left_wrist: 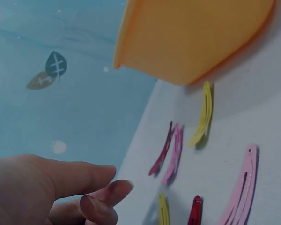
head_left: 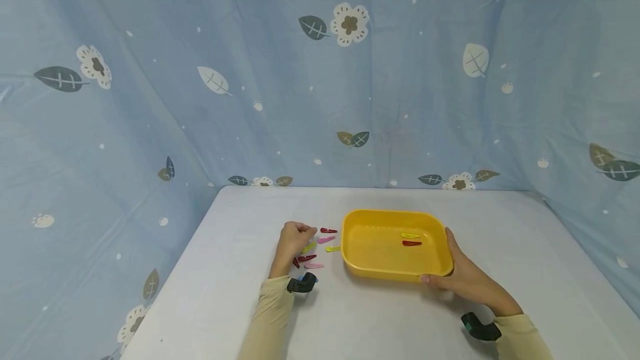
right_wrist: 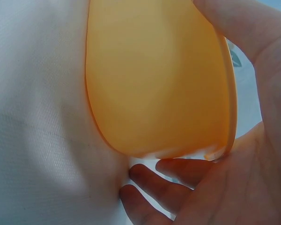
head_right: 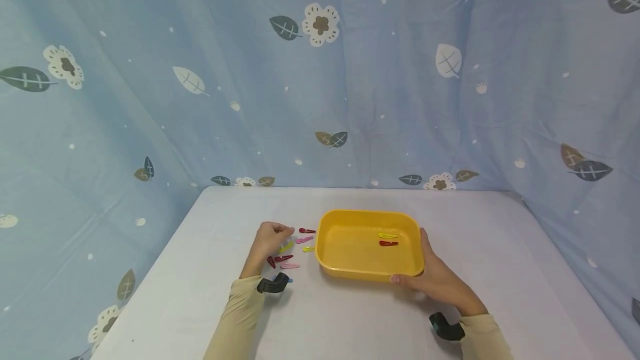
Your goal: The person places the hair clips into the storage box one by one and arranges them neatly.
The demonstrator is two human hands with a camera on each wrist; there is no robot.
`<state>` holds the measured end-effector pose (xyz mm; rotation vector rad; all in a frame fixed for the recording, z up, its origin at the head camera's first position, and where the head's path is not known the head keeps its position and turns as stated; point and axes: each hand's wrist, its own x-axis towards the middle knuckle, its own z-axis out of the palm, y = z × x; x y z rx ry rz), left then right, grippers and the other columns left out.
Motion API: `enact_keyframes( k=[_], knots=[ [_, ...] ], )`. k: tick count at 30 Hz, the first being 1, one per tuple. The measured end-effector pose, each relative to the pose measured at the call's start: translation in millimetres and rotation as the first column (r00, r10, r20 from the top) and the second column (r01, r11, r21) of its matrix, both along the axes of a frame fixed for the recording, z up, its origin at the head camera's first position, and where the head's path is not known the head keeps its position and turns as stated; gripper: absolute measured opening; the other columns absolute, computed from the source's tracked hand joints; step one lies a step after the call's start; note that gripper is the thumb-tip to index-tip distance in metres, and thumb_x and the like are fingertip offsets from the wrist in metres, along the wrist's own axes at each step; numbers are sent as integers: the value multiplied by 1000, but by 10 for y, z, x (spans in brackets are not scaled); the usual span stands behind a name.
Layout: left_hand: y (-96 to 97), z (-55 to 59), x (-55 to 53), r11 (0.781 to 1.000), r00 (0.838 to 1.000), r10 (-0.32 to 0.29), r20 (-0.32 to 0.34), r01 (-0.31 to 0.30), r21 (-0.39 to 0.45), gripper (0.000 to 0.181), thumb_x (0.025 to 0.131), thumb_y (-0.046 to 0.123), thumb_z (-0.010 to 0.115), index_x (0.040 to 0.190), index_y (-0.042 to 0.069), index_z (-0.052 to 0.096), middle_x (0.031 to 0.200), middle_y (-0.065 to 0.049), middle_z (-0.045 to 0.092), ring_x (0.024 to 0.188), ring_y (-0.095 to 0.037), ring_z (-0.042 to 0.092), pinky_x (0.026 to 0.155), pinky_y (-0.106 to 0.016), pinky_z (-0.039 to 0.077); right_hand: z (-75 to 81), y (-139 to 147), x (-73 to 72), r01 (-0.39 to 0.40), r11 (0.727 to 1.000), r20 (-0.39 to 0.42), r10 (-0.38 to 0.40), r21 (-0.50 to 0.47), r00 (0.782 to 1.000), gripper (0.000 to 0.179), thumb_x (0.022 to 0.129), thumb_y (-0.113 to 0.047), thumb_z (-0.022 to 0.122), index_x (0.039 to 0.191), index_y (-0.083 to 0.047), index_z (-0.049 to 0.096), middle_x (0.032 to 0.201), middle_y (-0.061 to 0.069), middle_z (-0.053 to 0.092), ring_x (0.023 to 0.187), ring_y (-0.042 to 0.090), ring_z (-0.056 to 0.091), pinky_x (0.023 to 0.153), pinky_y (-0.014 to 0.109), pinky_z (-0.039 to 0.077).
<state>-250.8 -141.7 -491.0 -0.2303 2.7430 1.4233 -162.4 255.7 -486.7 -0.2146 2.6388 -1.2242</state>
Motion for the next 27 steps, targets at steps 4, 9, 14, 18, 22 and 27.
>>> enact_keyframes(
  k=[4,9,14,18,22,27],
  knots=[
    [6,-10,8,1000,1000,-4,5,4,-11,26,96,24,72,97,0,79,91,-13,76,73,-16,60,61,-25,46,-2,9,0,-8,1000,-4,8,-8,1000,137,84,-45,83,161,-5,-22,169,33,9,148,52,31,113,75,29],
    [4,-33,15,999,1000,0,6,0,-36,25,95,25,72,94,0,79,88,-10,75,73,-16,59,61,-25,46,2,11,1,-11,1000,-9,11,-8,1000,136,84,-45,83,161,-6,-22,169,32,10,148,51,32,113,75,29],
    [-1,-59,20,998,1000,-12,10,12,-69,26,95,25,73,95,0,80,92,-11,76,74,-17,59,61,-26,47,5,4,-3,-11,1000,-8,10,-2,1000,136,84,-46,83,162,-7,-22,169,32,12,147,50,35,113,75,31],
    [4,-59,28,997,999,-12,32,15,-77,27,95,27,73,97,1,80,96,-12,76,76,-17,60,62,-26,48,4,4,-2,-10,1000,-6,10,-2,1000,137,84,-46,83,161,-6,-22,169,32,11,148,51,32,113,75,29],
    [20,-54,37,996,999,-5,46,9,-89,26,95,27,73,96,2,80,93,-10,76,74,-16,60,59,-25,47,0,6,4,-4,1000,6,4,1,1000,138,83,-46,83,161,-5,-23,169,33,8,149,53,29,113,76,27],
    [41,-41,49,995,998,4,68,3,-104,26,94,29,74,95,3,80,87,-9,74,65,-17,59,47,-27,47,-8,8,4,-7,1000,2,7,-4,1000,137,84,-46,83,161,-6,-23,169,33,9,149,52,29,114,76,27]
  ],
)
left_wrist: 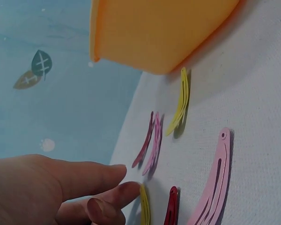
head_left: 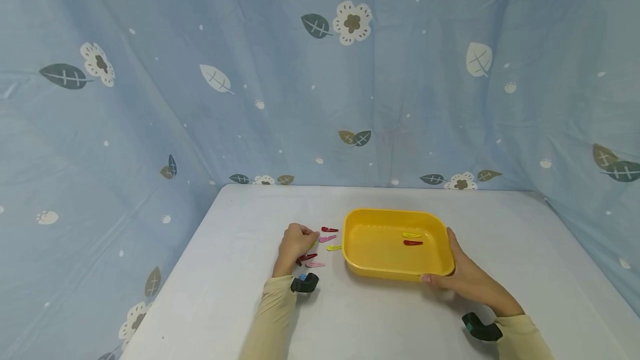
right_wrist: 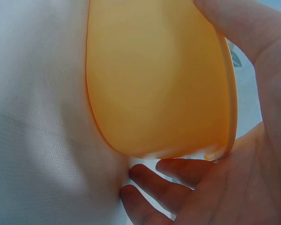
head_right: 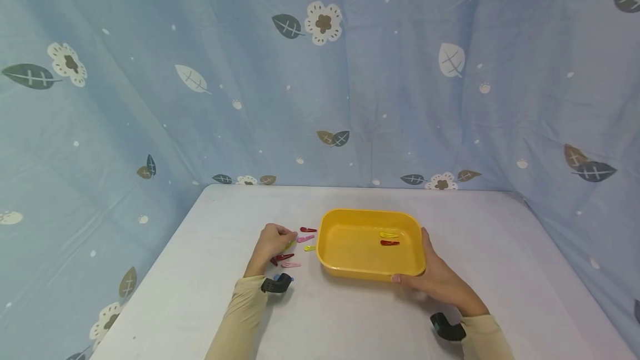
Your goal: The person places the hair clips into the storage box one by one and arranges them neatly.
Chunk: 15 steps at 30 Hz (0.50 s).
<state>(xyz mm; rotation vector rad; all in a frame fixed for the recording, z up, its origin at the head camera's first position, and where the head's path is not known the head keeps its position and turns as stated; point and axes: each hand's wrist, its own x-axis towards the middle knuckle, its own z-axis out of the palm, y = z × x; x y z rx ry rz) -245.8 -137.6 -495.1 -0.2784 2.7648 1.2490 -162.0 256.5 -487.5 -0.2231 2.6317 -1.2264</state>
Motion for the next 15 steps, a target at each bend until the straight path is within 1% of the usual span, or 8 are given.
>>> enact_keyframes(
  k=[4,7,11,15],
  knots=[
    [18,16,8,1000,1000,5,17,-5,-19,26,94,30,74,96,4,79,89,-9,74,64,-18,59,43,-28,47,-4,2,-5,-7,1000,-18,7,-8,1000,137,83,-45,84,161,-7,-23,168,32,11,148,51,31,113,75,28],
    [34,24,16,999,1000,6,16,-5,-39,26,92,30,74,95,5,80,92,-9,75,67,-18,60,46,-29,48,-13,4,-11,-9,1000,-24,9,-5,1000,138,83,-45,84,161,-7,-22,168,32,13,148,51,32,114,75,28],
    [55,26,28,999,1000,-1,17,2,-47,25,90,31,77,93,6,80,90,-9,75,65,-19,61,48,-29,50,-22,8,-15,-5,1000,-12,5,7,1000,138,83,-46,84,161,-6,-23,168,32,11,148,52,31,114,75,28],
    [75,28,36,998,1000,-8,18,9,-64,23,88,30,81,92,7,80,89,-8,75,67,-20,62,54,-30,53,-18,11,-13,0,1000,3,0,12,1000,139,83,-46,83,161,-4,-23,169,33,8,150,53,27,114,75,26]
  ],
)
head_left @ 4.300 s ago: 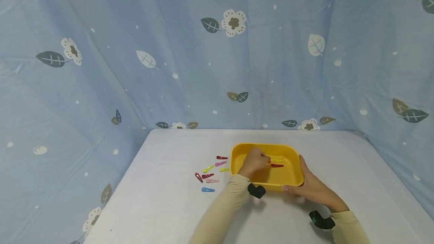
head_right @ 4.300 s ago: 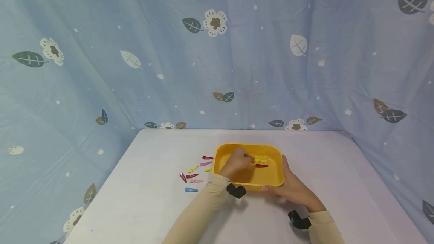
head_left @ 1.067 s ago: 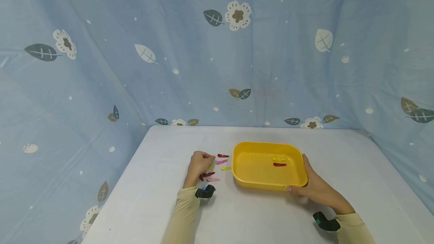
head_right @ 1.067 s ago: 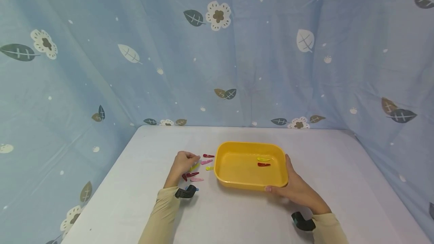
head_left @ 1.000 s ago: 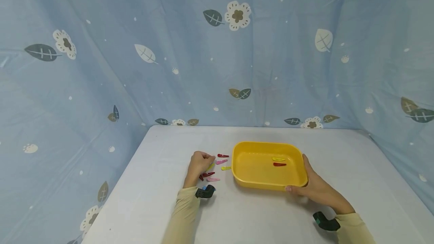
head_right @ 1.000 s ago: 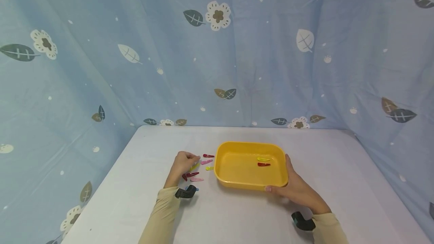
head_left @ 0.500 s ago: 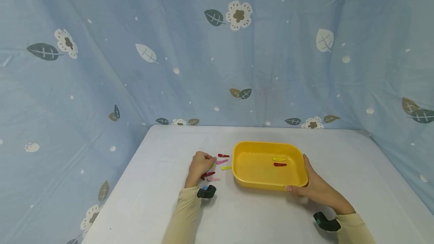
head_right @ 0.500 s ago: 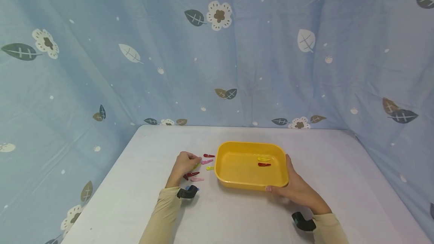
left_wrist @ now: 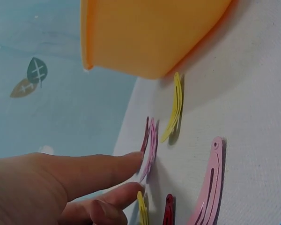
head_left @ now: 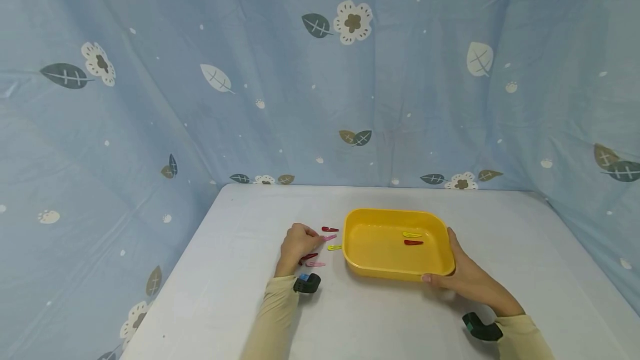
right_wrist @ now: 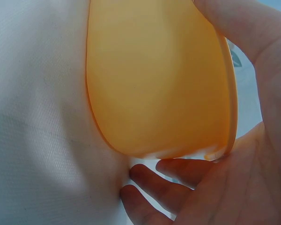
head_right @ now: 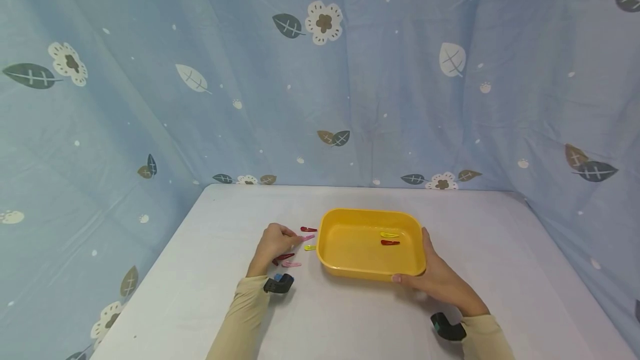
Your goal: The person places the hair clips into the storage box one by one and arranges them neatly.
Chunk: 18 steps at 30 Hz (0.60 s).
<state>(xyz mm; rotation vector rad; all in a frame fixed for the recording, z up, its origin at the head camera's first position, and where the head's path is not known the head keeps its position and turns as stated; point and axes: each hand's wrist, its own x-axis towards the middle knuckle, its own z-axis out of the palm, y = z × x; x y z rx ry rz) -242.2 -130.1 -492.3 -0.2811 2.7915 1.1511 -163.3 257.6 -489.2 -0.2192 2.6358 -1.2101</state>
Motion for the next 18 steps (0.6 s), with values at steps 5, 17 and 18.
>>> enact_keyframes(
  k=[5,17,18],
  knots=[
    [34,-4,-9,1000,1000,12,19,-12,-24,22,86,29,84,91,9,79,87,-6,73,71,-20,61,61,-30,53,3,1,2,4,1000,14,-4,5,1000,139,83,-47,83,160,-4,-25,169,34,5,150,54,24,114,76,24],
    [61,-40,-47,997,999,22,32,-20,-70,16,85,25,85,88,11,78,84,-3,71,74,-19,61,66,-31,48,28,-9,13,11,1000,26,-11,16,1000,139,83,-48,82,160,-3,-25,169,35,3,150,56,24,114,76,25],
    [64,-42,-50,997,999,19,32,-16,-71,16,86,25,84,88,11,77,83,-3,71,74,-19,61,66,-31,48,29,-10,13,11,1000,27,-12,17,1000,139,83,-48,82,160,-3,-25,169,35,4,150,56,25,114,76,25]
  ],
)
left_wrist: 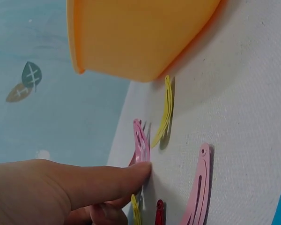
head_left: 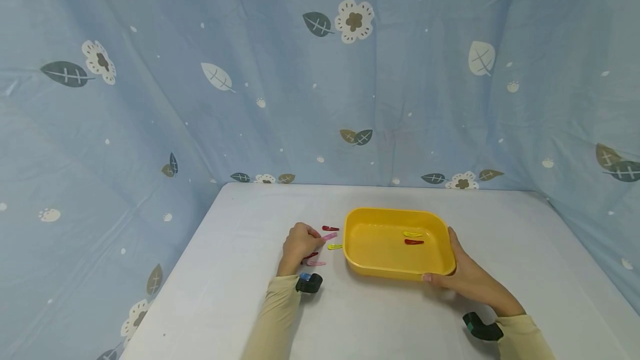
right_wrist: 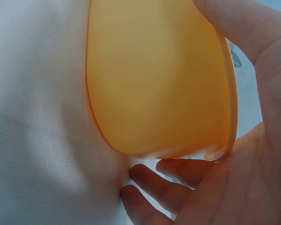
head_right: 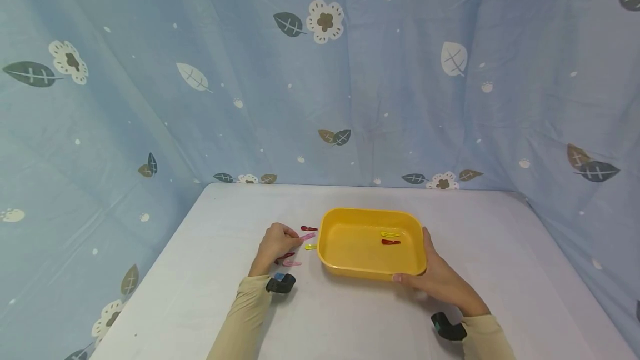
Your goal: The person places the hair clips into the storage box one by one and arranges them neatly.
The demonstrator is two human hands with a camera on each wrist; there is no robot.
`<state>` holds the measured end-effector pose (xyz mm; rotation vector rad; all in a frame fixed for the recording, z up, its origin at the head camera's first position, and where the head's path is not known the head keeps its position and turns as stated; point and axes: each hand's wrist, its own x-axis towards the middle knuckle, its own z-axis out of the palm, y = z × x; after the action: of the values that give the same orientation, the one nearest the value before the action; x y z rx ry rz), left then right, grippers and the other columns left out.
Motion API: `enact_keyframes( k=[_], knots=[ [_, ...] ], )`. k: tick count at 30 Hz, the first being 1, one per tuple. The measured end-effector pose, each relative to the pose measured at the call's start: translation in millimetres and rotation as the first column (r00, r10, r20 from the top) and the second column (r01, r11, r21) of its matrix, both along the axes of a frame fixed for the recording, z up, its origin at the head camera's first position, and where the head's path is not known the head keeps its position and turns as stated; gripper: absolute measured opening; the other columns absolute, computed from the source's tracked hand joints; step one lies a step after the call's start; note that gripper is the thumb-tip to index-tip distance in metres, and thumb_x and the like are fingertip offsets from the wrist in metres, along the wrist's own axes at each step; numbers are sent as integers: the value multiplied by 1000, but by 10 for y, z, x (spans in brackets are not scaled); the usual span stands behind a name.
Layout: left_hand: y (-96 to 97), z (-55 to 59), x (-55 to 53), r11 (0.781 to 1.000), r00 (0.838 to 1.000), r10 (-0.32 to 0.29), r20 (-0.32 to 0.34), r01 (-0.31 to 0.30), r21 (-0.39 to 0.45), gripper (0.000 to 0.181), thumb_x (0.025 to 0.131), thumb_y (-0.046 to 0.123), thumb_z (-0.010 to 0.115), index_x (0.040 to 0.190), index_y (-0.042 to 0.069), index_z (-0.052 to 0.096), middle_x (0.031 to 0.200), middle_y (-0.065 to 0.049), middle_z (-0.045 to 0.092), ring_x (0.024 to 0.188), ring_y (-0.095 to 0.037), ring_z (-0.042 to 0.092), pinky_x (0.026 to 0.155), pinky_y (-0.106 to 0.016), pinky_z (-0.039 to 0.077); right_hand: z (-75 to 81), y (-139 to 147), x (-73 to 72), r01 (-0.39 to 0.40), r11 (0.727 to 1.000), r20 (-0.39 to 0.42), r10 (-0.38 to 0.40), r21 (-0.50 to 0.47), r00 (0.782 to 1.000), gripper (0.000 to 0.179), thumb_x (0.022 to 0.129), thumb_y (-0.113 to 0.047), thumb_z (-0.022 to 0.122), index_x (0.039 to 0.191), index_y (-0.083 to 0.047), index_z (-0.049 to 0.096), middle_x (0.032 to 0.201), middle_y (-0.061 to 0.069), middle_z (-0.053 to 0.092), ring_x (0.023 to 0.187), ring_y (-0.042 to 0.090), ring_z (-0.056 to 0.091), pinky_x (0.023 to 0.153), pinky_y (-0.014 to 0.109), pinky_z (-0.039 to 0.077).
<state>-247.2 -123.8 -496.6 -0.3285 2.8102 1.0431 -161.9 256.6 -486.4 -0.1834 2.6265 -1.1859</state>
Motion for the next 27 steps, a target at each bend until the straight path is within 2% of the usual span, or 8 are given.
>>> enact_keyframes(
  k=[8,18,27],
  knots=[
    [2,3,19,1000,1000,-27,-3,27,6,17,89,25,81,91,9,76,81,-3,68,72,-18,59,63,-29,47,7,-9,3,0,1000,1,0,0,1000,139,83,-48,82,159,-3,-25,168,35,2,150,57,23,114,76,24],
    [-48,19,32,993,993,-115,22,114,40,23,96,30,73,99,6,74,83,-4,66,69,-18,58,57,-27,47,12,0,11,0,1000,11,0,5,1000,139,84,-48,81,159,-2,-26,168,36,0,151,60,18,114,77,23],
    [-102,29,29,981,986,-167,-12,168,98,25,99,28,65,102,5,75,83,-4,65,70,-19,57,55,-29,47,3,2,7,-7,1000,-13,7,-4,1000,138,84,-46,82,159,-2,-25,168,36,2,150,59,21,114,77,24]
  ],
)
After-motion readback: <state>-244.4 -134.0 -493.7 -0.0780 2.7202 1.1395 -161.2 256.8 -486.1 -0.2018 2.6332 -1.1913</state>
